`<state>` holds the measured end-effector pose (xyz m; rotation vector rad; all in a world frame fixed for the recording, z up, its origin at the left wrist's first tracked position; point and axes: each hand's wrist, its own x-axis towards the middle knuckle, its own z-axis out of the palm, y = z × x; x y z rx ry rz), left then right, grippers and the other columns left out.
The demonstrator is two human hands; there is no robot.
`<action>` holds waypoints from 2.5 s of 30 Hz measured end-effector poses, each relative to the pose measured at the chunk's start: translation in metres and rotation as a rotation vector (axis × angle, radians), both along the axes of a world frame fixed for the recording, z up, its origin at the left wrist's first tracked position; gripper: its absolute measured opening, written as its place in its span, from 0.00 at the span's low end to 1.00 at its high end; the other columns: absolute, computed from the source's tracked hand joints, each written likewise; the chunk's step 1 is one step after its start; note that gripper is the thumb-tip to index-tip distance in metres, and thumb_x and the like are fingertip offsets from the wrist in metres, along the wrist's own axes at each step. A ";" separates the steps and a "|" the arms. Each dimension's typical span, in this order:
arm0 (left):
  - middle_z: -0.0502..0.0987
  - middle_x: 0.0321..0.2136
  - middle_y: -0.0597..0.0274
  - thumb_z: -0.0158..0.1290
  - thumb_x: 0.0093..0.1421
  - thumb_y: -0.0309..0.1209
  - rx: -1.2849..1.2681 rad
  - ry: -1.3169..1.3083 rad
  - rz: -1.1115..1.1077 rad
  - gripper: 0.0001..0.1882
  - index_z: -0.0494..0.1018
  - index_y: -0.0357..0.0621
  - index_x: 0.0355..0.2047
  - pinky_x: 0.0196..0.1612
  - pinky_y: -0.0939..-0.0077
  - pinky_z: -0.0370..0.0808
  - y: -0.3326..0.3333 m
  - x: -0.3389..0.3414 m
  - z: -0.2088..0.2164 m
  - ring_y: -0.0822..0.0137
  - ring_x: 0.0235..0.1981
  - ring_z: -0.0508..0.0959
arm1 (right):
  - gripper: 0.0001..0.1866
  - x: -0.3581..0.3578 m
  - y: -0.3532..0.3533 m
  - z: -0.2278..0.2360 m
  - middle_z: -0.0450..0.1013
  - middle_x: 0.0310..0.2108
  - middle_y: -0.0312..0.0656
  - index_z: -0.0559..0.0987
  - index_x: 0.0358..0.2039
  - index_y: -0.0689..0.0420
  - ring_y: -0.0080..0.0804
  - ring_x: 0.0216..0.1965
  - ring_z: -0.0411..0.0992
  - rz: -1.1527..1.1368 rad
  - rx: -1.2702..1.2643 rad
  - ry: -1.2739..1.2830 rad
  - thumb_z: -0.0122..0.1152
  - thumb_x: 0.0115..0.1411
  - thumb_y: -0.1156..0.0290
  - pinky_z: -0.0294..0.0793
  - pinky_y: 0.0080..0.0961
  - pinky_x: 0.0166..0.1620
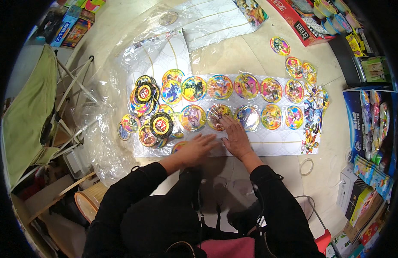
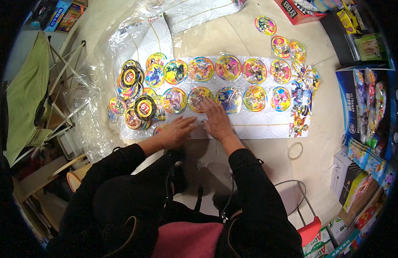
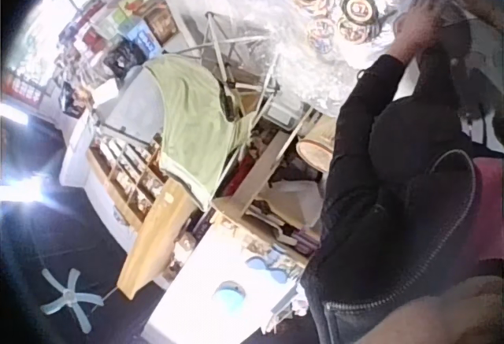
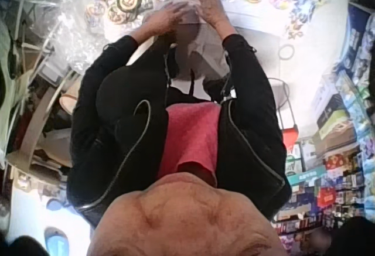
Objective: The person assembles a large kite by attaching circular printed discs to a white sheet using clear tape. They repeatedly pick up discs, position them on the sheet, and secure them with tape, working in rows across the surface.
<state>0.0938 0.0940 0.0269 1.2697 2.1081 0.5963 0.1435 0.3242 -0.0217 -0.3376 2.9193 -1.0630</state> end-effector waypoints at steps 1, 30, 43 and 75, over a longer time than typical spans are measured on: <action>0.66 0.61 0.45 0.53 0.59 0.26 0.029 -0.009 0.121 0.27 0.67 0.42 0.60 0.64 0.49 0.62 -0.013 -0.004 -0.003 0.51 0.63 0.67 | 0.38 -0.001 0.000 0.001 0.60 0.65 0.46 0.63 0.63 0.55 0.46 0.67 0.56 0.001 -0.043 0.005 0.65 0.51 0.72 0.55 0.41 0.69; 0.80 0.34 0.61 0.57 0.59 0.23 0.373 -1.386 1.208 0.15 0.71 0.39 0.47 0.27 0.78 0.80 -0.015 -0.081 -0.016 0.69 0.28 0.81 | 0.20 0.050 0.025 0.026 0.73 0.52 0.46 0.77 0.48 0.55 0.48 0.54 0.70 -0.564 -0.235 0.116 0.60 0.53 0.78 0.70 0.40 0.58; 0.81 0.36 0.54 0.58 0.59 0.19 0.407 -1.318 1.338 0.15 0.70 0.36 0.45 0.31 0.77 0.81 -0.016 -0.054 -0.023 0.65 0.33 0.83 | 0.27 0.011 -0.045 0.038 0.69 0.57 0.48 0.72 0.55 0.59 0.48 0.60 0.66 -0.367 -0.205 0.211 0.65 0.53 0.74 0.64 0.41 0.63; 0.75 0.44 0.49 0.54 0.61 0.22 0.279 -1.470 1.333 0.22 0.64 0.38 0.55 0.37 0.57 0.79 0.002 -0.017 -0.061 0.54 0.41 0.80 | 0.35 0.049 -0.063 0.007 0.56 0.69 0.48 0.62 0.66 0.59 0.44 0.71 0.51 -0.144 0.068 -0.187 0.57 0.60 0.62 0.48 0.46 0.71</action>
